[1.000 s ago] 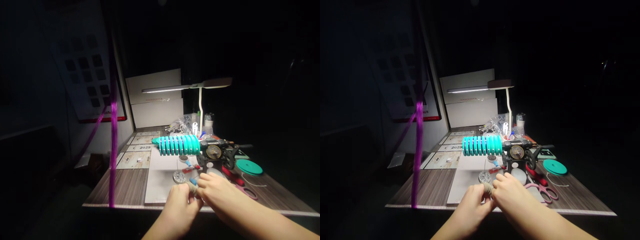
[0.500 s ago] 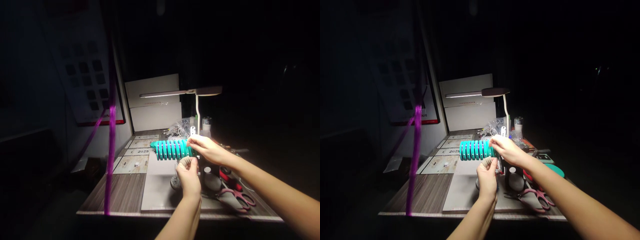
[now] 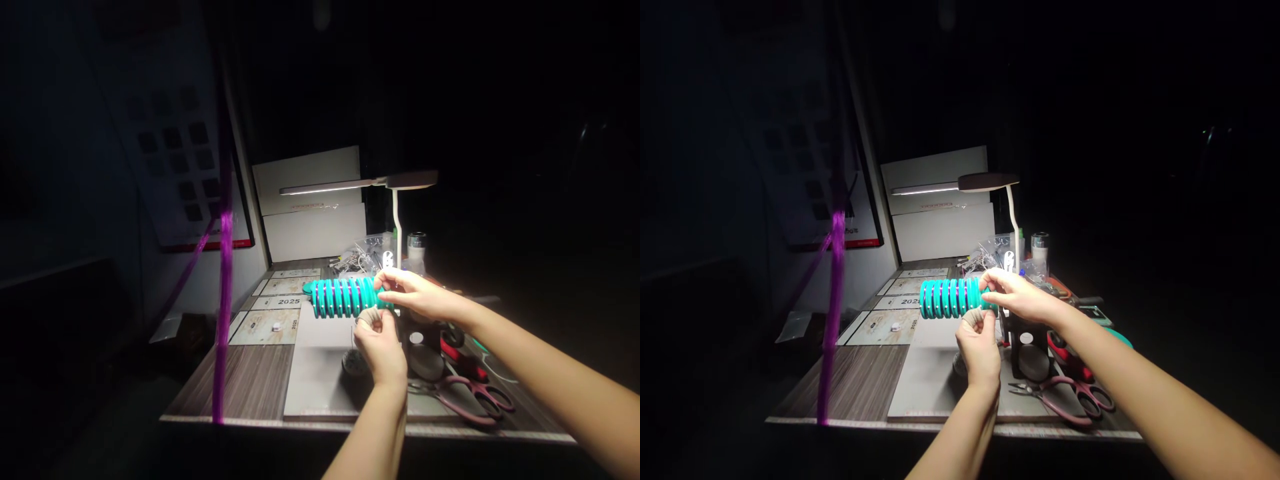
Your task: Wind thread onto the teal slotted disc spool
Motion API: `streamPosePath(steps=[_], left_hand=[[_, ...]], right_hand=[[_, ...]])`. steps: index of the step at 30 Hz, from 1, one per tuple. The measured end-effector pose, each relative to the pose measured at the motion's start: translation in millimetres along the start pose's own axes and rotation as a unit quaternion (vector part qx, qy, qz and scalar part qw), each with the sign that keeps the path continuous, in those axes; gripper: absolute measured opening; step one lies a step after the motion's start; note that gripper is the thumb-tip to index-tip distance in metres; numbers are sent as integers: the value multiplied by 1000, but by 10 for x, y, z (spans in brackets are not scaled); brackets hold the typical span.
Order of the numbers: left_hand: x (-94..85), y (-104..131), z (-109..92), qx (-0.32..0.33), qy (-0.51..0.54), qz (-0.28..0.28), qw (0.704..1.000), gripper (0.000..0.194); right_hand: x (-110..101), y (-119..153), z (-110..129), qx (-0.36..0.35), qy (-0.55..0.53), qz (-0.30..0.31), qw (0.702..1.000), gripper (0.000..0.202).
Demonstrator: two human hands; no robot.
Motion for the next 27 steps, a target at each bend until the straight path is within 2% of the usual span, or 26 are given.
streamPosePath(steps=[4, 14, 17, 19, 21, 22, 23, 24, 26, 27], left_hand=[[-12, 24, 4, 9, -17, -1, 1000, 13], [8, 20, -22, -4, -40, 11, 999, 13], [-194, 241, -111, -8, -73, 75, 995, 18], [-446, 433, -174, 23, -144, 127, 981, 35], [-745, 539, -237, 105, -209, 72, 970, 27], [-865, 534, -242, 100, -227, 44, 968, 23], [-944, 492, -230, 72, -225, 30, 971, 24], [-969, 421, -199, 22, -199, 43, 979, 30], [-861, 268, -92, -103, -86, 132, 982, 43], [-753, 218, -34, -150, -16, 182, 972, 47]], right_hand=[[-21, 20, 41, -22, -6, 16, 1000, 18], [39, 11, -53, -28, 72, -17, 997, 13], [-11, 46, 94, -20, 77, -25, 997, 21], [-124, 172, 222, -2, 69, -49, 996, 30], [-294, 408, 257, 28, 82, -129, 988, 33], [-382, 558, 211, 45, 106, -181, 977, 32], [-458, 717, 118, 59, 147, -227, 961, 29], [-515, 872, -18, 69, 200, -257, 943, 26], [-549, 1120, -391, 101, 325, -230, 912, 29], [-540, 1211, -592, 121, 367, -212, 897, 36]])
Point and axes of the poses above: each hand's wrist, its own y-axis away from the middle knuckle, its own x-axis out of the palm, z = x × y, the point moved 2 cm from there along -y, towards the middle knuckle, and after that the axes turned 8 degrees about z, right-handed, at the moved point
